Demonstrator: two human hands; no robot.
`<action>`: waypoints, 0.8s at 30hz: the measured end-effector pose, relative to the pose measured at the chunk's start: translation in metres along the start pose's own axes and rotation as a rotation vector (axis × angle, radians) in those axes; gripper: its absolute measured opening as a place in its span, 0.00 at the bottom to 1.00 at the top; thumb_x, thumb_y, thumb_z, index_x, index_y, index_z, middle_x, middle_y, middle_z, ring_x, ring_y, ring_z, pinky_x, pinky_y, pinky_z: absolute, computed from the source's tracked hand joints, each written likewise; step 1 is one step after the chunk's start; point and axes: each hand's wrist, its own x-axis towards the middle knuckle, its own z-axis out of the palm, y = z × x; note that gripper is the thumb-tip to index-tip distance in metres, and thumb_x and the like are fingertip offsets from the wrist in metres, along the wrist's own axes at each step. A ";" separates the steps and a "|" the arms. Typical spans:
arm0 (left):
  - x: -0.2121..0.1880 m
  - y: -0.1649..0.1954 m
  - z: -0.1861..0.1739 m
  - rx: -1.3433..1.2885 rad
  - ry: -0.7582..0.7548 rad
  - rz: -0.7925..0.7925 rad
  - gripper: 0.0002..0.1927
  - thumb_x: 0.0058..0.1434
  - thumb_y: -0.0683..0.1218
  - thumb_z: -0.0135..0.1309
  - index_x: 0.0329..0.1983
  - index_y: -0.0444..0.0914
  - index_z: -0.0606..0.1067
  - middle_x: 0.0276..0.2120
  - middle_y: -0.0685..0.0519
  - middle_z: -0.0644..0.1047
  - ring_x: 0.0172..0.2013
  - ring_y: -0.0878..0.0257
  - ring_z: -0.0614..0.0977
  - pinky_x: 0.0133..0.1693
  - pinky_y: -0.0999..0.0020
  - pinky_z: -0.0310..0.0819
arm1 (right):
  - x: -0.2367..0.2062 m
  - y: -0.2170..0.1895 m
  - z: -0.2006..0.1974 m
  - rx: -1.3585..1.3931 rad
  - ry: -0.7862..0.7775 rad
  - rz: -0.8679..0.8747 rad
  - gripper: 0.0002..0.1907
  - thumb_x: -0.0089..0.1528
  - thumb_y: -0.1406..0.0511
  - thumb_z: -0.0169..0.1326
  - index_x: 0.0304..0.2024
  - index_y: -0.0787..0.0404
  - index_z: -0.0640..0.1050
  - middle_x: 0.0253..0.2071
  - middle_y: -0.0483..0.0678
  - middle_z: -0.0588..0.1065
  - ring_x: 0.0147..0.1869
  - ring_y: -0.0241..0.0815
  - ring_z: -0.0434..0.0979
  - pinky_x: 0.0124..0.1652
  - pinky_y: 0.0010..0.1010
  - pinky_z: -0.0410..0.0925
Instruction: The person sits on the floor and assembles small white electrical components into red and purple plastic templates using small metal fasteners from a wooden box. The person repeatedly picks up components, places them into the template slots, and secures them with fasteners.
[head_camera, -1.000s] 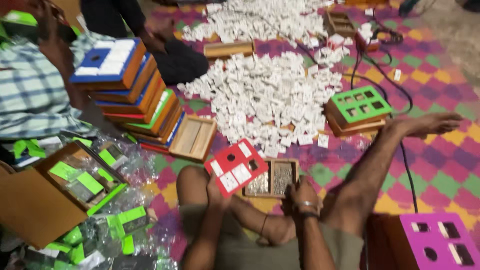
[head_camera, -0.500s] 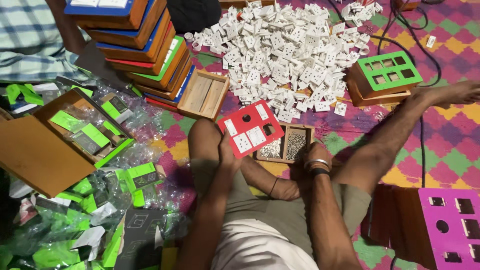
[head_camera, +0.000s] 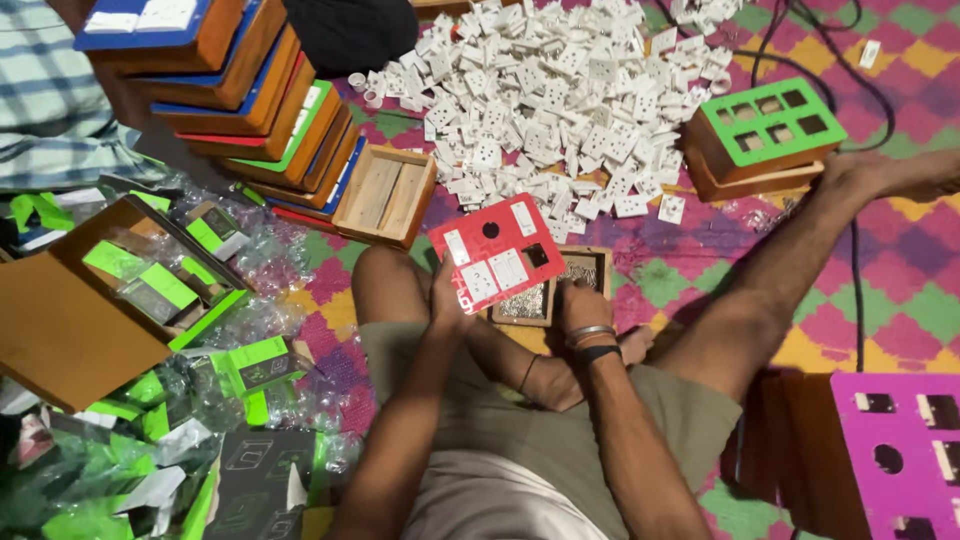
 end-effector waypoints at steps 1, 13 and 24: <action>0.000 -0.003 0.000 0.040 0.013 0.016 0.27 0.77 0.57 0.39 0.68 0.33 0.66 0.59 0.44 0.75 0.58 0.51 0.77 0.59 0.54 0.71 | 0.001 0.002 0.003 0.034 0.028 0.003 0.12 0.61 0.68 0.52 0.47 0.57 0.79 0.44 0.59 0.78 0.43 0.63 0.81 0.39 0.53 0.74; 0.018 -0.023 -0.027 -0.061 0.118 -0.126 0.25 0.75 0.53 0.44 0.68 0.32 0.67 0.58 0.45 0.76 0.56 0.54 0.78 0.59 0.58 0.72 | 0.016 0.000 0.026 0.027 0.032 0.056 0.11 0.54 0.65 0.59 0.38 0.64 0.81 0.40 0.63 0.79 0.41 0.67 0.80 0.40 0.54 0.73; 0.026 -0.004 -0.046 -0.142 -0.022 -0.077 0.29 0.75 0.57 0.38 0.69 0.33 0.64 0.60 0.43 0.74 0.60 0.50 0.76 0.62 0.53 0.69 | 0.022 0.003 0.036 0.493 0.333 0.114 0.06 0.57 0.69 0.63 0.34 0.66 0.81 0.31 0.57 0.80 0.35 0.52 0.81 0.39 0.42 0.74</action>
